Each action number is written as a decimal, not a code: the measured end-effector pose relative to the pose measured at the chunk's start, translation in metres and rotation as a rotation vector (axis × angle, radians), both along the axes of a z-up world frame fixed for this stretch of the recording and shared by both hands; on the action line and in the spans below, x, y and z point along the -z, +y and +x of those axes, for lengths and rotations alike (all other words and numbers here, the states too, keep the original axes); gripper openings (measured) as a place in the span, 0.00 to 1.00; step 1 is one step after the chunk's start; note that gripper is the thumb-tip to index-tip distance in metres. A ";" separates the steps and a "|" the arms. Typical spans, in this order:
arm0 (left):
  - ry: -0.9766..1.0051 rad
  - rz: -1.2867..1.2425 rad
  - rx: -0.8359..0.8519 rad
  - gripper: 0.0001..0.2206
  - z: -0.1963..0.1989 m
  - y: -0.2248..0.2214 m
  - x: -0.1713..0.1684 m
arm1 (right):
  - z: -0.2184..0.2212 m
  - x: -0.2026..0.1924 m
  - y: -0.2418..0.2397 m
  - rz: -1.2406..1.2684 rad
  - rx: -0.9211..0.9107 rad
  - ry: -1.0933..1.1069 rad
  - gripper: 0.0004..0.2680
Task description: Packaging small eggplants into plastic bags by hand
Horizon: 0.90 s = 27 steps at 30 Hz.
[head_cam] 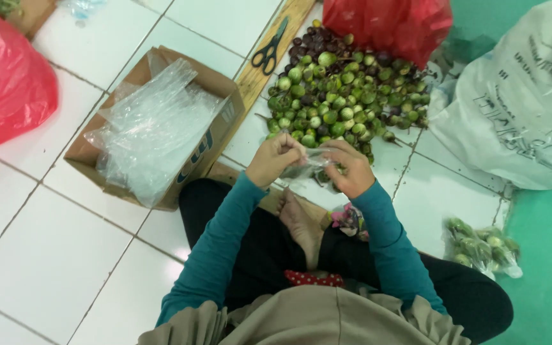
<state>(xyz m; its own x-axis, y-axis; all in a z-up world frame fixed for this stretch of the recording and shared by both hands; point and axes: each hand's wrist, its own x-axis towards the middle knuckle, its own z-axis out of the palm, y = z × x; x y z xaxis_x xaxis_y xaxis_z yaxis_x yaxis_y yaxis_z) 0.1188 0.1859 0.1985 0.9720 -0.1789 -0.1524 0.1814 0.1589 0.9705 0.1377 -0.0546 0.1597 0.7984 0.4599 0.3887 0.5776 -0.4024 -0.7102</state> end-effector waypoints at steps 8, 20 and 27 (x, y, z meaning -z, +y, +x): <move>-0.185 -0.013 0.273 0.31 -0.001 -0.028 0.040 | -0.009 -0.127 -0.058 0.028 -0.130 0.024 0.04; -0.217 -0.170 0.498 0.25 -0.016 -0.127 0.057 | -0.018 -0.188 -0.147 0.242 -0.154 0.068 0.03; -0.155 -0.113 0.437 0.20 -0.036 -0.133 0.033 | -0.011 -0.164 -0.156 0.247 -0.084 0.056 0.02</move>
